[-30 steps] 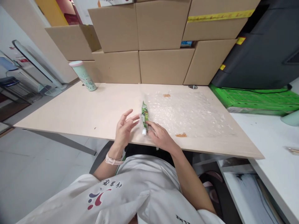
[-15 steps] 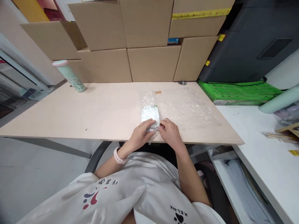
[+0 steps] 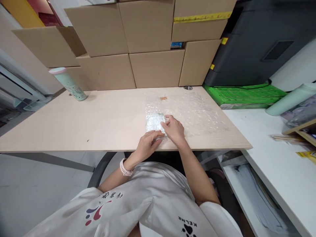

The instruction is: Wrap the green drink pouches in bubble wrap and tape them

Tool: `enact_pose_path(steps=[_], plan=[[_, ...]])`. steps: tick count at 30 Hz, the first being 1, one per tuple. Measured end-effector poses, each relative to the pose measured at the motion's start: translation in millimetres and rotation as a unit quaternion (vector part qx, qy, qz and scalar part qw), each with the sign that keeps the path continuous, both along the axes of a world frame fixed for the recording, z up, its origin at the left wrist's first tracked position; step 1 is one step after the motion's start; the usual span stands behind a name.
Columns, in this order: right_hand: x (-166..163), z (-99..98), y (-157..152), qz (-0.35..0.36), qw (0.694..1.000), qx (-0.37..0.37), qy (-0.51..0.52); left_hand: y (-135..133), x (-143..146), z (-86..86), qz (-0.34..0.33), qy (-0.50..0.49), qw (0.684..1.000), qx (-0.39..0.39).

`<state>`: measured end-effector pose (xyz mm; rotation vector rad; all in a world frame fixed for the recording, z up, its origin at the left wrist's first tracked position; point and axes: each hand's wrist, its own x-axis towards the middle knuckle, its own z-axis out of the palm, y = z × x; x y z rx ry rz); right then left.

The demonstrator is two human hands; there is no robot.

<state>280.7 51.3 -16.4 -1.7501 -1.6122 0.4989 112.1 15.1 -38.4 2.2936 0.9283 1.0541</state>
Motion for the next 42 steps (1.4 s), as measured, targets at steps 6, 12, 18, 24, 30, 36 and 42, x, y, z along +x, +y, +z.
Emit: enact_pose_path(steps=[6, 12, 18, 24, 30, 36, 42], plan=[[-2.8, 3.1, -2.5, -0.017, 0.999, -0.027, -0.034, 0.9, 0.7, -3.6, 0.004, 0.014, 1.000, 0.003], [1.7, -4.2, -1.1, 0.012, 1.000, 0.008, 0.003, 0.7, 0.7, -3.2, 0.003, 0.009, 1.000, 0.001], [1.1, -12.1, -2.0, 0.019, 0.998, 0.059, -0.029, 1.4, 1.3, -3.9, 0.003, 0.011, 1.000, 0.001], [0.2, -14.8, 5.1, 0.033, 0.994, 0.099, 0.027, 1.7, 1.4, -5.3, 0.003, 0.011, 1.000, -0.001], [-1.8, -12.1, 9.8, 0.045, 0.996, 0.071, 0.042, 1.5, 2.1, -3.9, -0.008, -0.006, 1.000, -0.012], [-2.1, -17.4, 4.7, 0.012, 0.993, 0.077, -0.086, -11.8, -5.4, 4.5, 0.083, -0.170, 0.978, -0.083], [-2.5, -16.0, -2.1, -0.006, 0.969, 0.104, -0.222, -12.2, -16.0, 20.0, 0.093, -0.405, 0.808, -0.418]])
